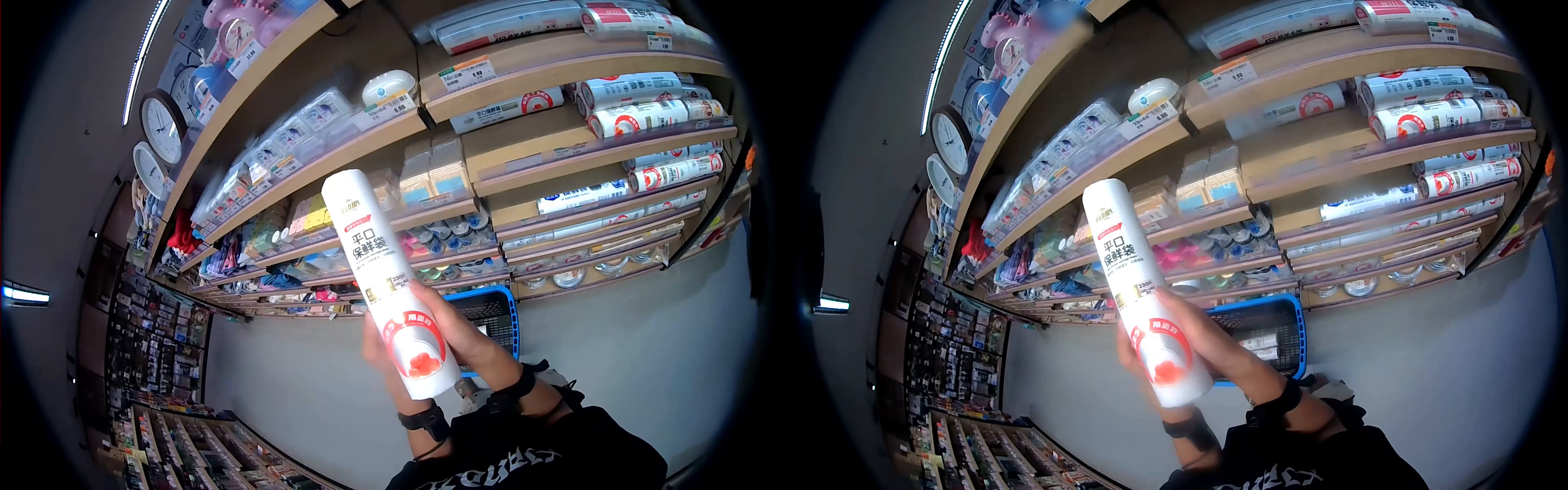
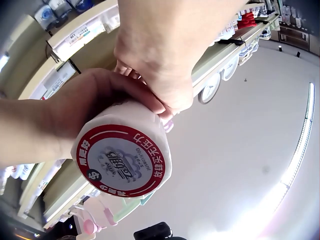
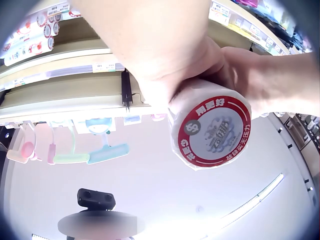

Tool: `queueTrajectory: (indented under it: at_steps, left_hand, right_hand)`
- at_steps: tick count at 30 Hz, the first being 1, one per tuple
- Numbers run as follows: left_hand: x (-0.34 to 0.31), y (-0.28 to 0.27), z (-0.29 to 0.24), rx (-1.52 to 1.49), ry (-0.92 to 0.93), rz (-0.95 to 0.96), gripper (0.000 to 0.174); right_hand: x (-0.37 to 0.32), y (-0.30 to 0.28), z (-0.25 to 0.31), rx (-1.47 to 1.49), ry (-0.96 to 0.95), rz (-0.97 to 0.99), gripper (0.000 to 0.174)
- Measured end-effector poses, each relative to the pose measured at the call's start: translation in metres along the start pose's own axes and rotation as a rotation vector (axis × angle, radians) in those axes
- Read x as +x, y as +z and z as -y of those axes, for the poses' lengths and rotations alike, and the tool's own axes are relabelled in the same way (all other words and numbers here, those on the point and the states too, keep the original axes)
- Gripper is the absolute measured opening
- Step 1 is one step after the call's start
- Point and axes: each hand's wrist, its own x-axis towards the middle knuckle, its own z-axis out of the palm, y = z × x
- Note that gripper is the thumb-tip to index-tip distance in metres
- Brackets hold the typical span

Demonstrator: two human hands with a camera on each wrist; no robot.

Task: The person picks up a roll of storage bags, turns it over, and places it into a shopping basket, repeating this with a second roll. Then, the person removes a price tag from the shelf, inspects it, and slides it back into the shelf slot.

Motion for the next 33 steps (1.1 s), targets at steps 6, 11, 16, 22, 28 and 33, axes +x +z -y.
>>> queueTrajectory:
  at_steps: [6, 11, 16, 22, 28, 33]
  left_hand:
    - [-0.004, -0.009, 0.01, 0.028, -0.004, -0.09, 0.052]
    - [0.004, -0.027, 0.021, 0.032, -0.018, -0.205, 0.053]
    - [0.012, -0.067, 0.044, 0.028, -0.09, -0.365, 0.054]
    - [-0.011, -0.19, 0.109, -0.035, -0.488, -0.555, 0.053]
    - [-0.049, -0.258, 0.209, -0.332, -0.729, -0.669, 0.047]
    - [-0.083, -0.315, 0.264, -0.376, -0.686, -0.954, 0.048]
  right_hand:
    - [0.003, 0.01, 0.004, 0.257, 0.167, 0.074, 0.052]
    - [0.015, -0.013, -0.012, 0.237, 0.163, 0.186, 0.049]
    - [0.036, -0.064, -0.046, 0.204, 0.268, -0.049, 0.045]
    - [0.04, -0.154, -0.13, -0.685, 0.564, -0.26, 0.068]
    - [0.011, -0.242, -0.188, -0.663, 0.953, -0.494, 0.066]
    - [-0.001, -0.304, -0.197, -0.625, 1.095, -0.743, 0.043]
